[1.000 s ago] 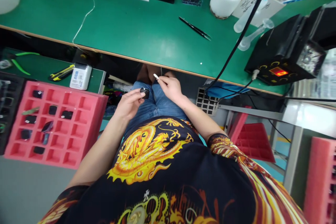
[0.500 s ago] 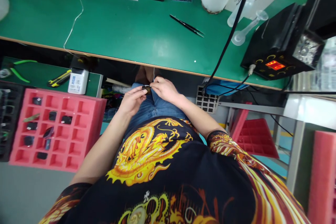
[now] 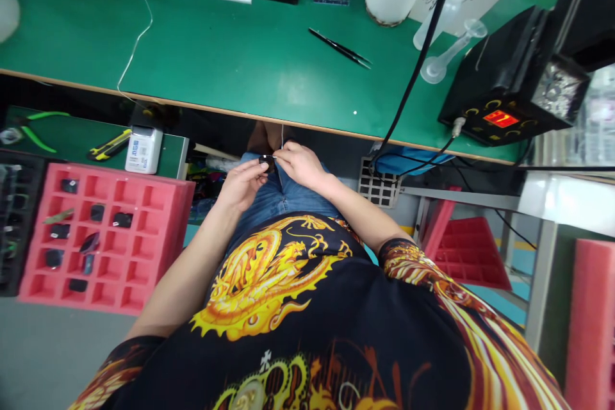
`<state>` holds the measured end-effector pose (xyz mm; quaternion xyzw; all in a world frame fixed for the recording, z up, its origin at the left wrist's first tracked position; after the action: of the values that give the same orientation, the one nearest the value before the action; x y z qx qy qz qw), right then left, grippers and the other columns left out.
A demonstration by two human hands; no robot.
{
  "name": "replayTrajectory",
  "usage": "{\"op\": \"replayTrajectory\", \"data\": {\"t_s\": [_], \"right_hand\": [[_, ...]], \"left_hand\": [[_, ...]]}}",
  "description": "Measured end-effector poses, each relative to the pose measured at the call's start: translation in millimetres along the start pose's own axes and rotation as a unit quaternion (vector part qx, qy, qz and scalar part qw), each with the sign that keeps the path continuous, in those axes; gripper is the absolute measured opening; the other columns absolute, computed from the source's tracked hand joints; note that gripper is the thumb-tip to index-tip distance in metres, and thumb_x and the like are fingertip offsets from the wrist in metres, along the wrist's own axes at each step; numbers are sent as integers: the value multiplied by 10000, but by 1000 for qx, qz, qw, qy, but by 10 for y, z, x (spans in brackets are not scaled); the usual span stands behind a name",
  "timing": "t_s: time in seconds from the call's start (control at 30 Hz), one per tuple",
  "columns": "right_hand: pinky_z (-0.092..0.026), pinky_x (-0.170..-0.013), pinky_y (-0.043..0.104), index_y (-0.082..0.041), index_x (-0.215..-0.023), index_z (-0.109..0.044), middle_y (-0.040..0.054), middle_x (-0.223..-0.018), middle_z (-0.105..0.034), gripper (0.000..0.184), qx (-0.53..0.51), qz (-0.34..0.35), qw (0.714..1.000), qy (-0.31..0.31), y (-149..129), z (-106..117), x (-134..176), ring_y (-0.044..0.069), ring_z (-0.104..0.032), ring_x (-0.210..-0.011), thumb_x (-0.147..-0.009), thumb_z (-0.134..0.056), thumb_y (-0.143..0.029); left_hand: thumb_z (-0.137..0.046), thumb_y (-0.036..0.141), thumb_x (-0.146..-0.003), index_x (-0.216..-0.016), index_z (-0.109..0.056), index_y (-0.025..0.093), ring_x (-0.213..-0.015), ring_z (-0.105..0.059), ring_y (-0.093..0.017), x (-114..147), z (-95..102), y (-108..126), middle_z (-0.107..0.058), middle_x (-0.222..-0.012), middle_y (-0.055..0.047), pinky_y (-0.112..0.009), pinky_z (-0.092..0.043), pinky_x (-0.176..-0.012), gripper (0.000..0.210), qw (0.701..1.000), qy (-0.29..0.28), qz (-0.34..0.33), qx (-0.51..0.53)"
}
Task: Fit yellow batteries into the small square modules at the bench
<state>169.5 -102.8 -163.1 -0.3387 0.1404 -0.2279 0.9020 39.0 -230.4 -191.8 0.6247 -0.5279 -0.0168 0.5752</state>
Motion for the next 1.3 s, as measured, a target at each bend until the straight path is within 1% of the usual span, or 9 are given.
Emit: {"op": "replayTrajectory", "data": {"t_s": [0.1, 0.17, 0.27, 0.37, 0.47, 0.57, 0.73, 0.93, 1.3], "right_hand": [[-507, -967, 345, -168, -1457, -695, 97, -1098, -745, 392, -29, -56, 997, 37, 76, -49, 35, 237, -668, -1032, -1096, -570, -255], [-517, -948, 334, -150, -1468, -675, 80, -1041, -747, 406, -42, -105, 992, 51, 168, -131, 84, 225, -680, -983, -1086, -575, -248], [-523, -912, 310, -150, -1365, -728, 70, -1024, -757, 341, -39, -153, 987, -9, 302, -353, 148, 212, -701, -960, -1051, -617, -224], [-514, -932, 309, -187, -1200, -798, 71, -1058, -780, 234, -4, -136, 985, -105, 344, -561, 152, 226, -721, -1027, -1012, -665, -223], [-504, -948, 315, -207, -1151, -817, 77, -1127, -797, 217, 30, -109, 985, -134, 342, -643, 100, 239, -726, -1087, -1020, -647, -242], [-503, -920, 311, -215, -1138, -821, 74, -1152, -805, 213, 45, -110, 981, -151, 364, -682, 63, 239, -732, -1078, -1021, -649, -261], [-501, -892, 292, -226, -1122, -829, 64, -1150, -810, 208, 40, -126, 981, -141, 438, -687, 63, 222, -737, -1051, -1026, -647, -260], [-497, -856, 286, -238, -1101, -838, 57, -1117, -819, 201, 26, -114, 985, -130, 450, -724, 51, 214, -740, -1015, -1022, -654, -261], [-486, -831, 290, -228, -1065, -856, 59, -1109, -832, 207, 18, -132, 984, -122, 449, -727, 48, 224, -743, -1005, -995, -661, -246]], "left_hand": [[-1086, 224, -529, -908, -802, 118, -687, -634, -102, -37, 55, -30, -719, -829, -40, -199, -468, -585, 486, 999, 23, 19, 26], [-1079, 215, -523, -916, -783, 126, -674, -625, -98, -72, 102, -48, -705, -808, -20, -201, -464, -578, 500, 998, 37, 29, 40], [-1062, 214, -544, -920, -765, 142, -666, -620, -96, -125, 163, -71, -697, -786, -4, -202, -462, -574, 485, 997, 50, 41, 50], [-1048, 213, -551, -880, -740, 158, -652, -608, -88, -166, 205, -92, -694, -774, 8, -200, -457, -565, 454, 995, 56, 50, 60], [-1044, 203, -535, -855, -722, 165, -648, -609, -85, -188, 233, -115, -676, -749, 26, -199, -459, -562, 455, 994, 63, 59, 71], [-1037, 197, -539, -865, -721, 166, -650, -615, -82, -198, 250, -135, -683, -761, 29, -199, -461, -565, 455, 993, 67, 65, 75], [-1016, 183, -560, -866, -720, 166, -642, -617, -82, -216, 272, -176, -697, -779, 20, -201, -450, -558, 426, 992, 71, 67, 82], [-987, 169, -613, -862, -713, 183, -626, -611, -80, -245, 297, -214, -697, -773, 17, -197, -440, -564, 370, 990, 85, 71, 83], [-945, 146, -688, -841, -674, 186, -635, -576, -81, -316, 442, -120, -650, -754, 26, -194, -448, -565, 314, 987, 91, 84, 99]]}}
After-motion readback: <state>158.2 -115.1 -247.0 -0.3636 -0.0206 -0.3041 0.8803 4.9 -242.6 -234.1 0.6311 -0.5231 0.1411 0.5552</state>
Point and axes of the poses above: each hand's wrist, its own x-axis away from the middle knuckle, its own z-axis out of the back of the hand, y = z × x, the point moved 6 cm from there along -x, towards the middle knuckle
